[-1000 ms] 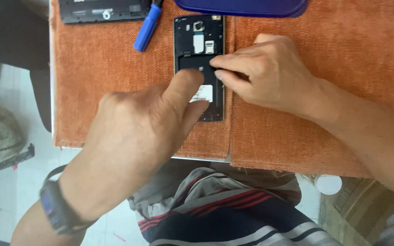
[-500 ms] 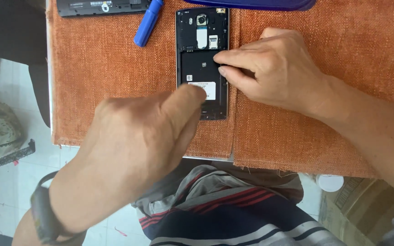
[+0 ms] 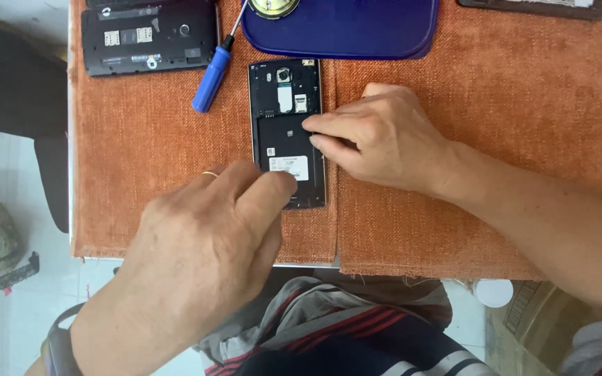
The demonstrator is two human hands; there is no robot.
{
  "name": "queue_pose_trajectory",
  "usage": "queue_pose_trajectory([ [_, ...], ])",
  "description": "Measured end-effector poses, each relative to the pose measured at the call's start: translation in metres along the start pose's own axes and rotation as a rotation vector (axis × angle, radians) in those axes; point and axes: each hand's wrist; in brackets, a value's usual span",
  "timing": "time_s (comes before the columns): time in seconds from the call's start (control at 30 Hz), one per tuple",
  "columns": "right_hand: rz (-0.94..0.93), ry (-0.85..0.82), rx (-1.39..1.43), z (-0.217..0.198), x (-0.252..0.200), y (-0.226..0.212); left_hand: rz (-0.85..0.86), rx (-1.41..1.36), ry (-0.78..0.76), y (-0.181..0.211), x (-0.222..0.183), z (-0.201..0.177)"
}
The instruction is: Disassembling a smartphone to extract or repair internal components using a screwdriver and manual manipulation.
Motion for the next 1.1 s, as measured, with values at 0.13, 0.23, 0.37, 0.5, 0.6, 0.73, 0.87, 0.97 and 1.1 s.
queue_pose_trajectory([
  [0.13,0.013,-0.004,0.005,0.0,0.0,-0.001,-0.065,0.083,0.038,-0.008,-0.001,0.007],
  [0.23,0.006,0.007,0.01,0.0,0.0,0.0,-0.065,0.093,0.057,-0.005,-0.001,0.003],
  [0.37,0.011,0.006,0.007,0.0,0.0,-0.001,0.01,-0.02,0.028,-0.002,0.002,-0.001],
  [0.5,0.003,0.009,0.009,0.0,0.0,0.0,-0.006,-0.041,0.026,-0.006,0.002,0.003],
  [0.6,-0.006,0.026,0.005,0.0,0.001,0.0,-0.039,-0.039,0.032,-0.005,0.0,0.005],
  [0.73,0.004,0.008,0.002,-0.001,0.001,-0.001,0.024,-0.22,-0.024,-0.006,0.001,0.005],
  [0.87,-0.014,0.019,-0.01,0.0,0.001,0.0,0.051,-0.378,-0.06,-0.007,0.001,0.004],
  [0.97,-0.068,0.008,-0.018,0.003,-0.002,0.004,0.034,-0.378,-0.065,-0.007,-0.002,0.001],
  [1.1,-0.087,-0.002,-0.023,0.001,-0.005,0.004,0.036,-0.17,0.011,-0.009,-0.006,0.004],
])
Point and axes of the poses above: each hand's wrist, its own x-axis towards the middle knuckle, its own z-axis out of the palm, y = z × x, and after that the axes turned 3 degrees about -z, right-handed
